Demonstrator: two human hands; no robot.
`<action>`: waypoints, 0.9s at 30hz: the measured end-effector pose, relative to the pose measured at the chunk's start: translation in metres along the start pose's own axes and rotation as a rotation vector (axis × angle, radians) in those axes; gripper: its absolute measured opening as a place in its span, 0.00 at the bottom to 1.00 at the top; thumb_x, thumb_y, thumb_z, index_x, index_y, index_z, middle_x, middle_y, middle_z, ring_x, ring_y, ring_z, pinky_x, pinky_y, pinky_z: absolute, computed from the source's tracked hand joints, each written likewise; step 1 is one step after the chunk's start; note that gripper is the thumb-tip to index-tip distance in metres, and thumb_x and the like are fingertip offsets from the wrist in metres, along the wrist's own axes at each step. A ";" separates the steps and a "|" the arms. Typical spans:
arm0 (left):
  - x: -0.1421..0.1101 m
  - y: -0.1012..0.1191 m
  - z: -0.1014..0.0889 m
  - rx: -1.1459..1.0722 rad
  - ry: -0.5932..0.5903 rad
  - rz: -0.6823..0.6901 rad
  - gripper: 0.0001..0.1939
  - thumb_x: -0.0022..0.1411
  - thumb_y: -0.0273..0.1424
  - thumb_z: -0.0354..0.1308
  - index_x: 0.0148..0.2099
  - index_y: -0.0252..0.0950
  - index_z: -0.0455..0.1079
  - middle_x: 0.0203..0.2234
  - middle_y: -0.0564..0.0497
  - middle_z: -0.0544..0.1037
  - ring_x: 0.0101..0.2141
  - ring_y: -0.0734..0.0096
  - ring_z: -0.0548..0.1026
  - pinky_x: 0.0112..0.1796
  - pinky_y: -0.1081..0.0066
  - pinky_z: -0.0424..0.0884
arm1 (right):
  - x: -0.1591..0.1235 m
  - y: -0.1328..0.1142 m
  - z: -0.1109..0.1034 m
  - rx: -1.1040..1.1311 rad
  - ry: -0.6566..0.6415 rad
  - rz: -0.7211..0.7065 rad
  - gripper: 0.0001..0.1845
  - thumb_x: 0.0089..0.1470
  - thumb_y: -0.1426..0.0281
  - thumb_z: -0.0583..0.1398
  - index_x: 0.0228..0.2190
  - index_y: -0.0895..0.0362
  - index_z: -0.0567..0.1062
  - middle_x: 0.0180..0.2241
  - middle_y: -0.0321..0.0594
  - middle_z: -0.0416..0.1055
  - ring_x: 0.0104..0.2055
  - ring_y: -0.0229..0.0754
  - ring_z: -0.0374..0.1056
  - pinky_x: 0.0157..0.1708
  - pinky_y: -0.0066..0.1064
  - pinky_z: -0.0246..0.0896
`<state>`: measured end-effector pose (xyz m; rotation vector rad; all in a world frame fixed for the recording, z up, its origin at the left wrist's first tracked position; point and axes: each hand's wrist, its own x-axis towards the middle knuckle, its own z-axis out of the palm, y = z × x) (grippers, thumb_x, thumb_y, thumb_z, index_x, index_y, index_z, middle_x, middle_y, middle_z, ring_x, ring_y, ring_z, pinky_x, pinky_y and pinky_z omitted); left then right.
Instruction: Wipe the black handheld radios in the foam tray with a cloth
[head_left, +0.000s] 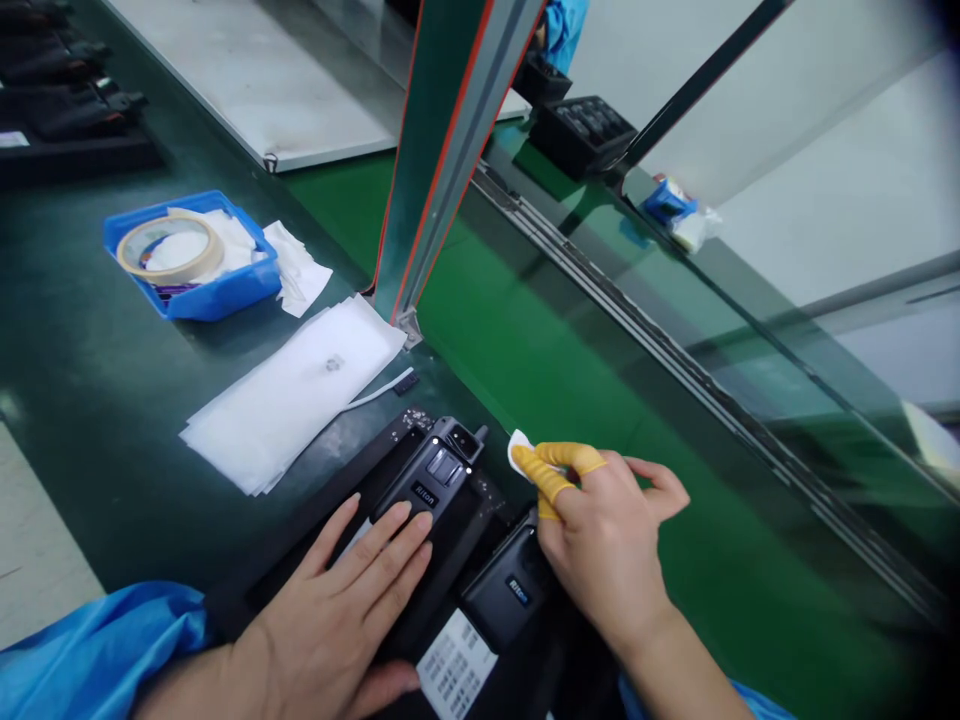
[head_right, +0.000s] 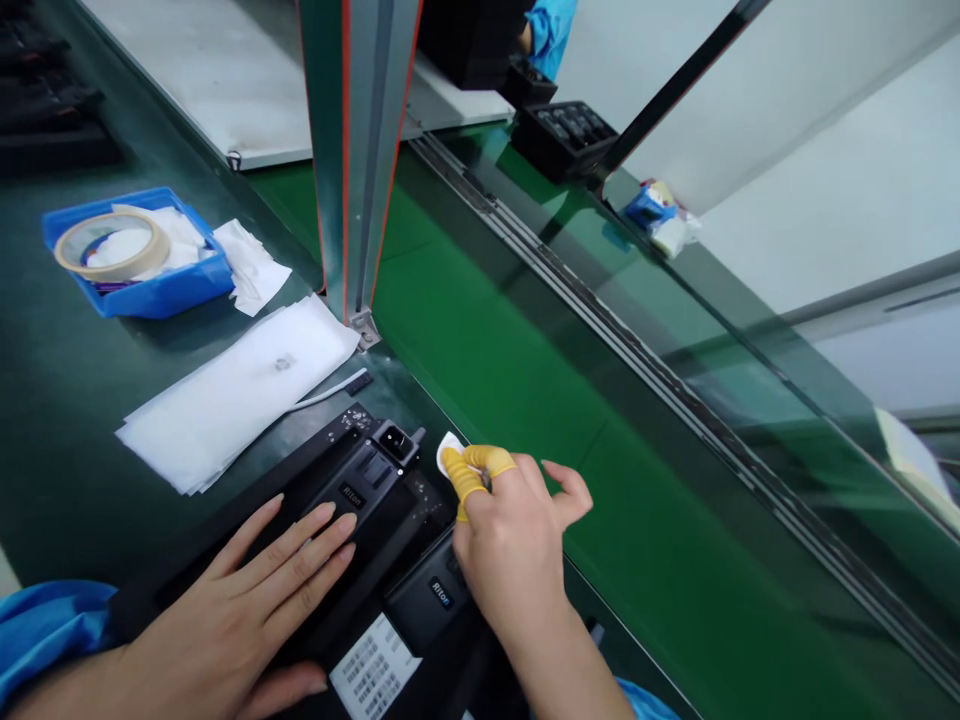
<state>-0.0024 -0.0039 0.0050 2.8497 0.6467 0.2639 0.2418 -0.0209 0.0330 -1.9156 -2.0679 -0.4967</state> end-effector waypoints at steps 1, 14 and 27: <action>0.000 0.000 0.000 0.007 0.014 0.002 0.29 0.63 0.49 0.49 0.59 0.37 0.64 0.59 0.45 0.64 0.60 0.59 0.58 0.62 0.55 0.36 | 0.003 -0.003 -0.002 0.058 -0.006 0.037 0.15 0.49 0.79 0.53 0.19 0.54 0.73 0.27 0.36 0.68 0.32 0.38 0.59 0.42 0.41 0.43; -0.004 -0.005 0.000 0.052 0.022 0.046 0.31 0.64 0.49 0.47 0.61 0.35 0.61 0.61 0.45 0.61 0.61 0.58 0.56 0.61 0.54 0.24 | 0.014 -0.037 0.003 0.144 -0.116 0.112 0.12 0.36 0.82 0.52 0.11 0.55 0.67 0.19 0.37 0.60 0.28 0.40 0.57 0.37 0.39 0.41; -0.004 -0.004 -0.001 0.043 0.006 0.039 0.31 0.62 0.47 0.51 0.61 0.36 0.61 0.60 0.46 0.63 0.61 0.59 0.57 0.62 0.56 0.36 | 0.030 -0.038 0.013 -0.025 -0.039 -0.150 0.14 0.49 0.82 0.54 0.27 0.54 0.75 0.33 0.36 0.72 0.36 0.40 0.59 0.48 0.43 0.38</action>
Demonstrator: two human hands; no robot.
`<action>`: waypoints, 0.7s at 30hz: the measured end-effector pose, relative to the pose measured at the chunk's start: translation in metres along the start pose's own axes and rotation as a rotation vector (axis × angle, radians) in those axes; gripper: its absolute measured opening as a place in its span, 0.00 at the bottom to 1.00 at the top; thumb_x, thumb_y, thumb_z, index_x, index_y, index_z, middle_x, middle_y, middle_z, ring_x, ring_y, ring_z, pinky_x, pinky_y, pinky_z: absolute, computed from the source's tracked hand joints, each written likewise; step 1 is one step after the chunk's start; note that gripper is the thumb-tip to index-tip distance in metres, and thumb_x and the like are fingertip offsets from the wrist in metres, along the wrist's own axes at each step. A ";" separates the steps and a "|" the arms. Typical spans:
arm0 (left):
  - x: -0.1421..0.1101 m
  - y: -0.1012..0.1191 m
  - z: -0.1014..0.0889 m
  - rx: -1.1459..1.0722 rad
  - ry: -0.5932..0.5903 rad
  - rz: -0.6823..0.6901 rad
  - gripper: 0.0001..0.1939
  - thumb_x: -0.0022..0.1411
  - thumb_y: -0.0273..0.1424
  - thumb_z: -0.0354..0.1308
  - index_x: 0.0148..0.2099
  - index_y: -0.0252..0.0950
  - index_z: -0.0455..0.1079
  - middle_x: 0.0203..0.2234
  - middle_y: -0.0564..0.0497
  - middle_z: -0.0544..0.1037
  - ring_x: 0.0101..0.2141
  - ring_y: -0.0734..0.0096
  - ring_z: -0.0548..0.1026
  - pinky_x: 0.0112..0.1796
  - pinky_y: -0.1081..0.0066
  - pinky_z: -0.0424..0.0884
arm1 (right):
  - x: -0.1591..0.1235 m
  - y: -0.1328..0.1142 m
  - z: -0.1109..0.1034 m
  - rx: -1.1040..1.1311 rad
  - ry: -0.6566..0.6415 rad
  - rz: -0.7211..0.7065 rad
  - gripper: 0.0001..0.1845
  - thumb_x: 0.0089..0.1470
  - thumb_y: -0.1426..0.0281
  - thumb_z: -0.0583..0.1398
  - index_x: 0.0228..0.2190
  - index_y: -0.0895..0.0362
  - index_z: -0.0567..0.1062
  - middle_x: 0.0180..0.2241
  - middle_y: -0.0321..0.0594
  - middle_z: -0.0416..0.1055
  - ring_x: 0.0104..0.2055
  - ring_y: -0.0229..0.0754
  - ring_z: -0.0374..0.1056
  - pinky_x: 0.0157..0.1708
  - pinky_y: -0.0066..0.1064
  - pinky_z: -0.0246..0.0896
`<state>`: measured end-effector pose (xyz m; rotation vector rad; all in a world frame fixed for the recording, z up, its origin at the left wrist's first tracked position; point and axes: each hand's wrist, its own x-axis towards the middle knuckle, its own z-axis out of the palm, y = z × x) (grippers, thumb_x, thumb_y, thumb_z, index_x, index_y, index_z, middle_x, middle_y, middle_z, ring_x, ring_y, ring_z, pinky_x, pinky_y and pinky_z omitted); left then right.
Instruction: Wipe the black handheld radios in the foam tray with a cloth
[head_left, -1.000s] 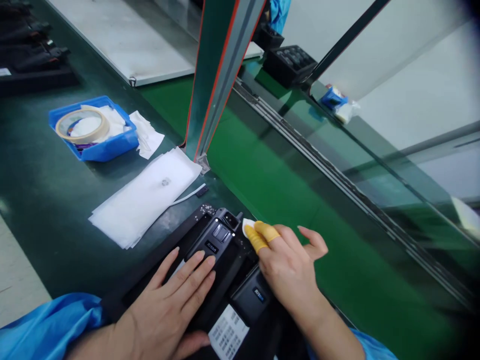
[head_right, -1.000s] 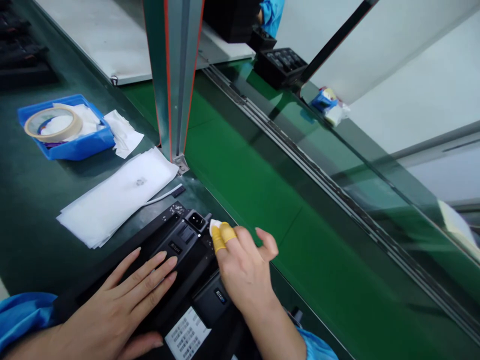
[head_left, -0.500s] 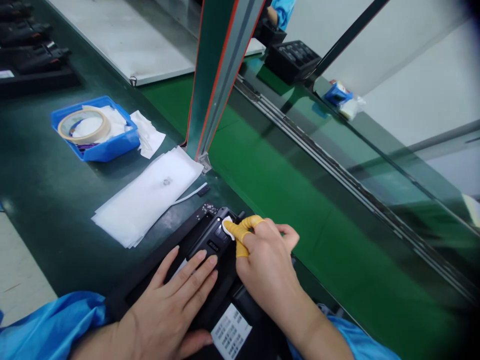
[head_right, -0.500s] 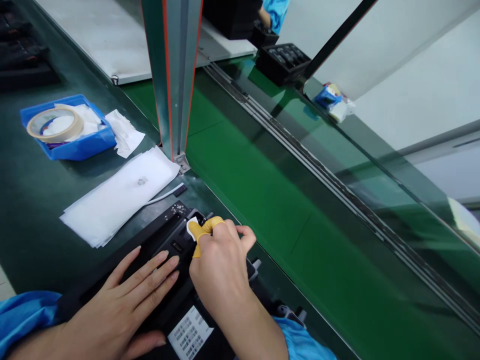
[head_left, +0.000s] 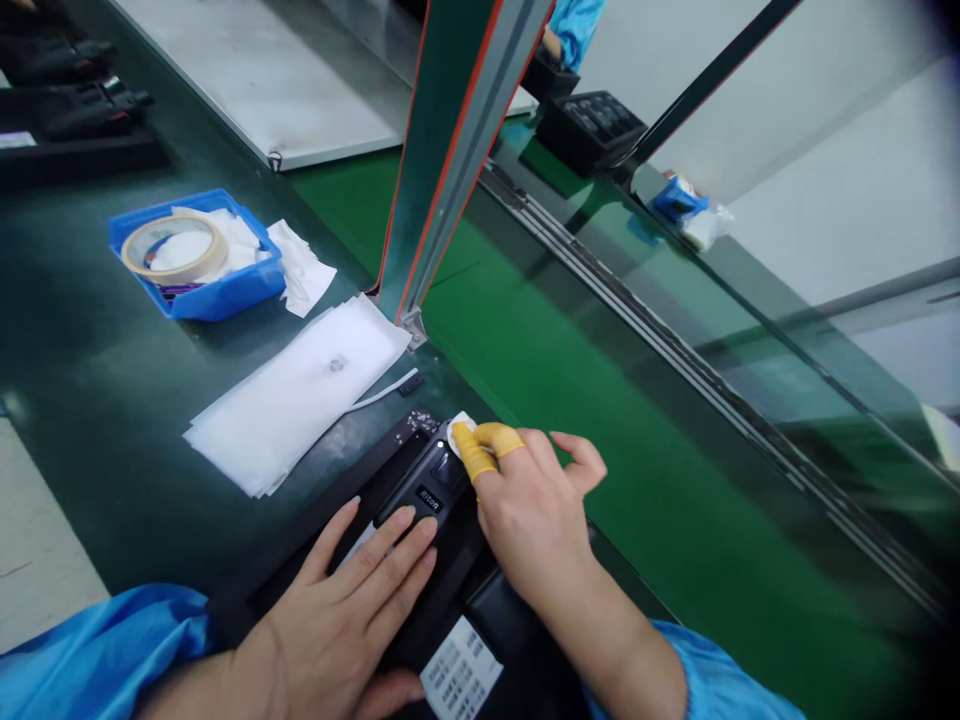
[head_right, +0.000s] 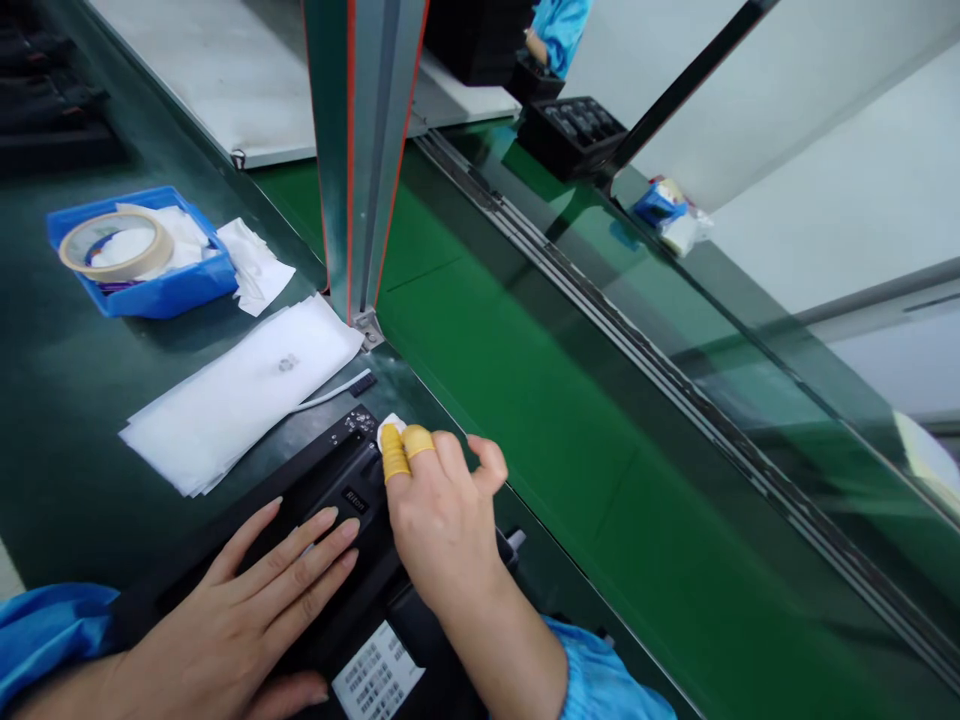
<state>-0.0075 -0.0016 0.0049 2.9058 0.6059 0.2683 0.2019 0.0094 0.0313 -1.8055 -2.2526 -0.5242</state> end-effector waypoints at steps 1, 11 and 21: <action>-0.001 -0.001 0.000 -0.010 -0.016 -0.006 0.31 0.62 0.47 0.51 0.62 0.36 0.59 0.60 0.46 0.63 0.61 0.59 0.56 0.62 0.56 0.38 | 0.000 -0.003 0.003 -0.006 0.005 -0.008 0.14 0.50 0.82 0.54 0.26 0.54 0.74 0.33 0.36 0.72 0.37 0.40 0.59 0.49 0.44 0.37; 0.004 0.003 0.000 -0.012 0.054 -0.037 0.29 0.64 0.50 0.46 0.58 0.37 0.66 0.58 0.48 0.66 0.59 0.61 0.60 0.62 0.58 0.29 | -0.026 0.009 -0.007 -0.155 -0.014 0.037 0.16 0.48 0.83 0.53 0.17 0.55 0.68 0.25 0.36 0.68 0.34 0.40 0.59 0.46 0.42 0.39; 0.007 0.004 0.000 -0.041 0.071 -0.059 0.30 0.63 0.52 0.47 0.55 0.35 0.69 0.56 0.47 0.69 0.57 0.61 0.63 0.61 0.58 0.23 | -0.030 0.001 0.000 -0.068 -0.007 0.009 0.14 0.50 0.82 0.54 0.24 0.54 0.73 0.32 0.36 0.72 0.37 0.40 0.60 0.48 0.43 0.38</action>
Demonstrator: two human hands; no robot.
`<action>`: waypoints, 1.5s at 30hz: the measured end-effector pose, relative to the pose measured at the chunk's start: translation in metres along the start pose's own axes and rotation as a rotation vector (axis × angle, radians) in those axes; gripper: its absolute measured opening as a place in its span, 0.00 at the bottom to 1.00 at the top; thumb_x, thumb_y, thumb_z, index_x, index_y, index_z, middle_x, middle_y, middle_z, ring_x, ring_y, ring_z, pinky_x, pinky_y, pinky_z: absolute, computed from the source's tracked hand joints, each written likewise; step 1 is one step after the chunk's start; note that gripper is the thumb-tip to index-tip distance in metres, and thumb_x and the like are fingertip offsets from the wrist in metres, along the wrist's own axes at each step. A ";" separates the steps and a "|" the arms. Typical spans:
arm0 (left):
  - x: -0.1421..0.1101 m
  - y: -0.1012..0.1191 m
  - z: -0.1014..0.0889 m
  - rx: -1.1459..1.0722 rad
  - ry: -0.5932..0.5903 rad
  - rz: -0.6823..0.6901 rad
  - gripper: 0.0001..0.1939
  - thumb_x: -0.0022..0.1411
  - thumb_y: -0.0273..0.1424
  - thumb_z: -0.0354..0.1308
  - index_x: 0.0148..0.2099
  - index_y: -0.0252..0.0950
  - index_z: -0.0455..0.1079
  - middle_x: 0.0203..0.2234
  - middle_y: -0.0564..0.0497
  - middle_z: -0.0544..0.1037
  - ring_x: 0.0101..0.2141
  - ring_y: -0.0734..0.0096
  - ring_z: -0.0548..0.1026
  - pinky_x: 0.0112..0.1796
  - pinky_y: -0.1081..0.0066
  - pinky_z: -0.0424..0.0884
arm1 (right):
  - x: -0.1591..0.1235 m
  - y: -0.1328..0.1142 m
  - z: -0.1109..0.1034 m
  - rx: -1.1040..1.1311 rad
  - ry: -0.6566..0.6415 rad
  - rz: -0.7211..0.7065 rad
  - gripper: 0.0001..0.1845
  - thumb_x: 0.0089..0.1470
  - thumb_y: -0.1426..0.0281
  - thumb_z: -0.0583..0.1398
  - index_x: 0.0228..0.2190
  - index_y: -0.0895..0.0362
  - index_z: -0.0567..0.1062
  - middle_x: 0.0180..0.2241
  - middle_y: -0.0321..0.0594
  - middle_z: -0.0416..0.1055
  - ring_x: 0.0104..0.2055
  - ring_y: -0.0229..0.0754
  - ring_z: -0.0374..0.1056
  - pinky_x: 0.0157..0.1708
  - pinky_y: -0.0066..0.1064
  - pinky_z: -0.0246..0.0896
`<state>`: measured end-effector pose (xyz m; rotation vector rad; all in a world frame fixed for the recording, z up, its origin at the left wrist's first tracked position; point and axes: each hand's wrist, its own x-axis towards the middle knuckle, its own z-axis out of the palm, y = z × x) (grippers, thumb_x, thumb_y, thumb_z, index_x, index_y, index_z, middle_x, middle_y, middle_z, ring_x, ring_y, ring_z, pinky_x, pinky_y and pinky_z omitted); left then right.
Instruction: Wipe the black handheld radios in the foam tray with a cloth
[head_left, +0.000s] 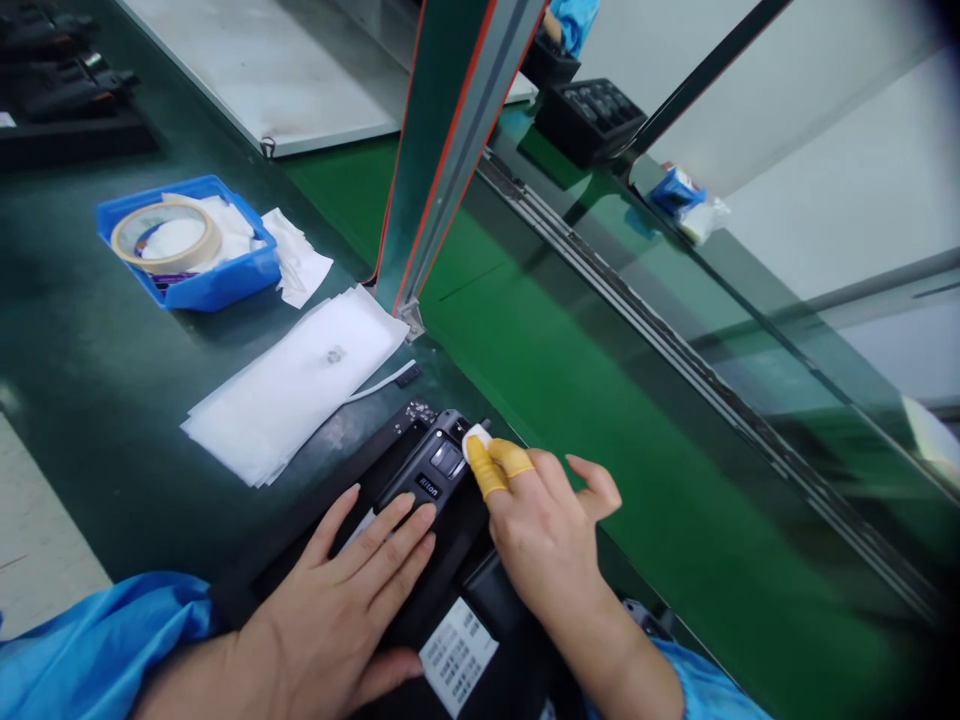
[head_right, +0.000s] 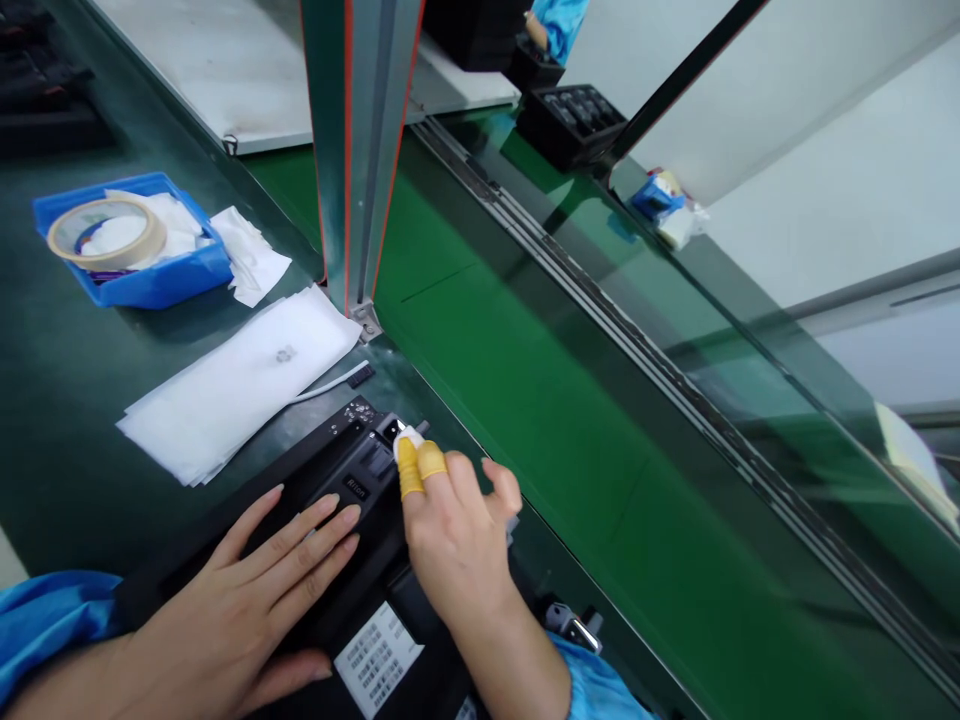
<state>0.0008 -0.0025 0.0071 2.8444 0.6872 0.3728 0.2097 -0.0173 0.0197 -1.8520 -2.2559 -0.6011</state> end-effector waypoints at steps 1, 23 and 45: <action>0.000 -0.001 0.000 0.000 -0.005 0.008 0.30 0.63 0.52 0.47 0.55 0.35 0.68 0.57 0.47 0.68 0.58 0.61 0.62 0.61 0.58 0.23 | -0.003 0.004 -0.001 -0.026 -0.010 0.018 0.14 0.49 0.82 0.54 0.23 0.54 0.72 0.31 0.36 0.72 0.36 0.40 0.59 0.47 0.42 0.39; -0.012 0.003 -0.001 -0.034 0.085 0.011 0.25 0.66 0.44 0.47 0.53 0.30 0.69 0.53 0.46 0.72 0.55 0.63 0.66 0.62 0.62 0.36 | -0.026 -0.040 -0.012 0.133 -0.033 0.046 0.17 0.56 0.79 0.49 0.40 0.55 0.74 0.37 0.39 0.75 0.39 0.39 0.63 0.49 0.42 0.39; -0.012 0.006 -0.006 0.055 0.049 0.059 0.24 0.68 0.43 0.46 0.52 0.30 0.70 0.57 0.40 0.67 0.58 0.54 0.63 0.61 0.52 0.43 | -0.099 0.024 -0.054 -0.154 0.022 0.294 0.10 0.46 0.79 0.54 0.22 0.55 0.73 0.28 0.39 0.67 0.30 0.40 0.56 0.37 0.37 0.46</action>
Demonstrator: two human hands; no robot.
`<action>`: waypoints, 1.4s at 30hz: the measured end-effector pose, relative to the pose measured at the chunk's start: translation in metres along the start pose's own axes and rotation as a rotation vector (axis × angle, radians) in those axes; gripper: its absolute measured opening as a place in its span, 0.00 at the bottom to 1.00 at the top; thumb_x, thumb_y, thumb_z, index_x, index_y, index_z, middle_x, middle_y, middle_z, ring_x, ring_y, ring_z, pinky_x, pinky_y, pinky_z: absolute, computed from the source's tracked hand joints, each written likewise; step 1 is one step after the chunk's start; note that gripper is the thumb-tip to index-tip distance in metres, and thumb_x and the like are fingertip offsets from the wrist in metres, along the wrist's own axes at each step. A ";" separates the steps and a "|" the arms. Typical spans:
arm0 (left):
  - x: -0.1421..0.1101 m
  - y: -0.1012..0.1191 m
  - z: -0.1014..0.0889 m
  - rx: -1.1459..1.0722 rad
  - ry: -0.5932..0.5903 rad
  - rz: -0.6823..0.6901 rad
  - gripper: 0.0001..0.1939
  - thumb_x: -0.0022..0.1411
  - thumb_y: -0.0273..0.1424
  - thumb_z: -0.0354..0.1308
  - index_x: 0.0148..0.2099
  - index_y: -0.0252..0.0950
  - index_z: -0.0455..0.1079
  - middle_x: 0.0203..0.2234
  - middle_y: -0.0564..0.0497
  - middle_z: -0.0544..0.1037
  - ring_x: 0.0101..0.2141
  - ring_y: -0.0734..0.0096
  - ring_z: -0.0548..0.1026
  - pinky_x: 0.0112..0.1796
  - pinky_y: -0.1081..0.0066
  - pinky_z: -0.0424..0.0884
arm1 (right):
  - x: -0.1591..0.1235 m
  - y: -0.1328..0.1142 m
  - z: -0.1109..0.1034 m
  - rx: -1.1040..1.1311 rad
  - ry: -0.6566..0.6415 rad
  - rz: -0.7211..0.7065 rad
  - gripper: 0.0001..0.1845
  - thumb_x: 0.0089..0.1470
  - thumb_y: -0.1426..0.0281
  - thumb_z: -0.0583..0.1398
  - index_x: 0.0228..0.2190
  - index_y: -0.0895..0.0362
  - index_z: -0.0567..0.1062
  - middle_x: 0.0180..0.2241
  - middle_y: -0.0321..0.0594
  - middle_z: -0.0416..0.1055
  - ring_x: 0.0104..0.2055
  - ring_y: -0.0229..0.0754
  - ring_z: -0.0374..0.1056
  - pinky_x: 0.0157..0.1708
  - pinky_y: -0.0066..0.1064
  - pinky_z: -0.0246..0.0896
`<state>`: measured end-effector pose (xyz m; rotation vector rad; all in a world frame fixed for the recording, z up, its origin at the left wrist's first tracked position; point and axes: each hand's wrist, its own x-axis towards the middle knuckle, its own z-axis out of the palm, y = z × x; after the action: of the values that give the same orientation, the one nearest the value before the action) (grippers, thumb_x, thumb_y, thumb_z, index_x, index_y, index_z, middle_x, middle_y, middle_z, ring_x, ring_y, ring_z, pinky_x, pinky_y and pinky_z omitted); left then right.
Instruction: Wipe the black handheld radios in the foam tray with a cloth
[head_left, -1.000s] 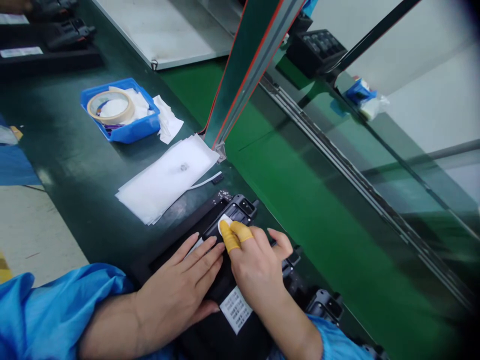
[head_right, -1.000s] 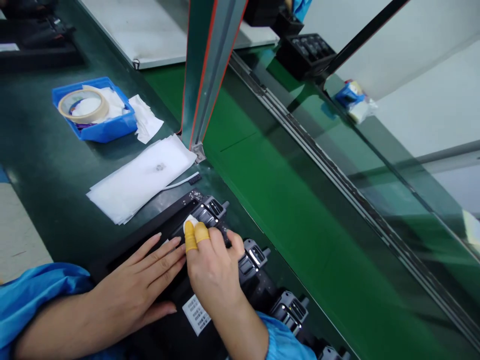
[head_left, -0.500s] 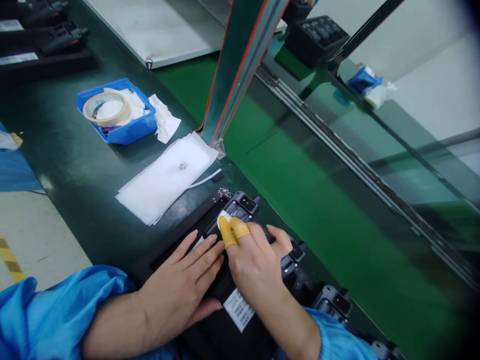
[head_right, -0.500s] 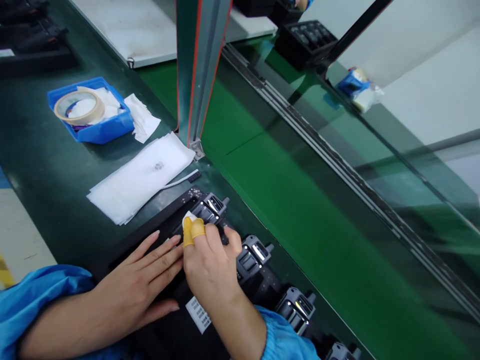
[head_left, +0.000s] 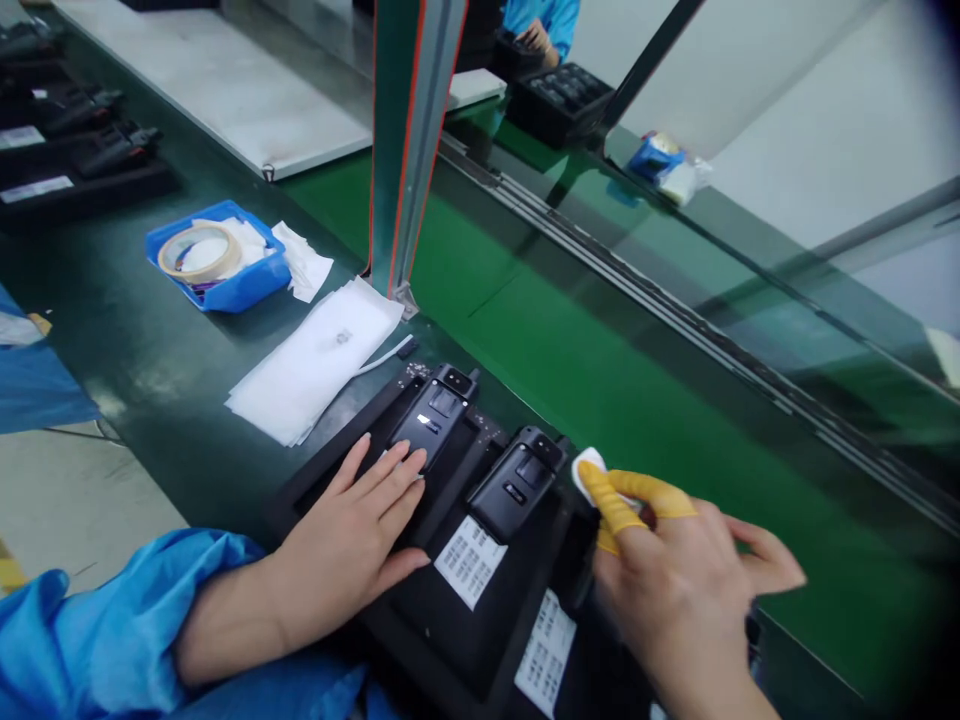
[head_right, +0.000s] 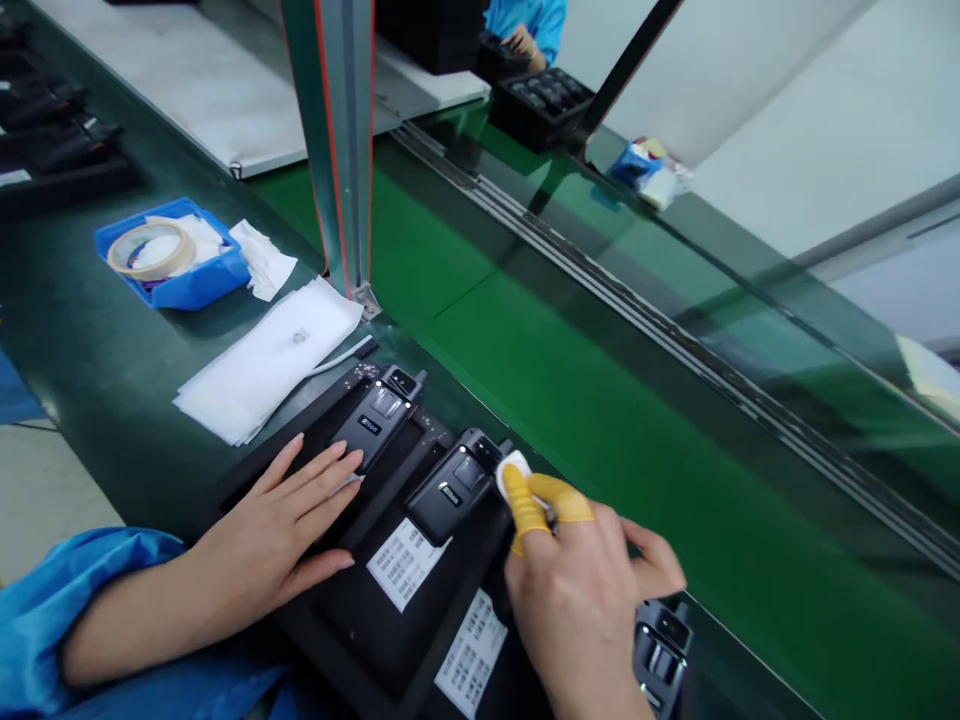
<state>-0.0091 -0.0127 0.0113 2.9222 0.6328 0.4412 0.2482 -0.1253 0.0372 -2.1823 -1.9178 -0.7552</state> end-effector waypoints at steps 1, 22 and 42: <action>0.002 0.004 -0.001 -0.001 0.005 0.005 0.23 0.68 0.42 0.46 0.52 0.29 0.70 0.56 0.40 0.68 0.58 0.54 0.63 0.61 0.51 0.43 | -0.004 0.009 -0.003 -0.031 -0.007 0.016 0.10 0.46 0.78 0.54 0.21 0.56 0.72 0.28 0.40 0.66 0.30 0.40 0.56 0.36 0.37 0.46; 0.038 0.051 0.029 -0.039 -0.044 0.199 0.22 0.65 0.41 0.52 0.55 0.33 0.66 0.57 0.46 0.68 0.57 0.59 0.64 0.60 0.59 0.49 | 0.017 0.005 0.031 0.151 -0.001 -0.185 0.14 0.54 0.81 0.53 0.27 0.54 0.76 0.35 0.35 0.75 0.42 0.39 0.62 0.51 0.43 0.38; 0.039 0.052 0.030 -0.065 -0.041 0.177 0.20 0.65 0.39 0.51 0.55 0.35 0.67 0.56 0.48 0.68 0.58 0.63 0.63 0.62 0.62 0.44 | 0.020 -0.010 0.032 0.065 0.017 -0.071 0.16 0.48 0.83 0.52 0.23 0.54 0.75 0.30 0.36 0.72 0.36 0.39 0.61 0.49 0.43 0.39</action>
<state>0.0541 -0.0448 0.0016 2.9287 0.3486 0.4099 0.2486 -0.0921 0.0162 -2.0735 -1.9925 -0.7093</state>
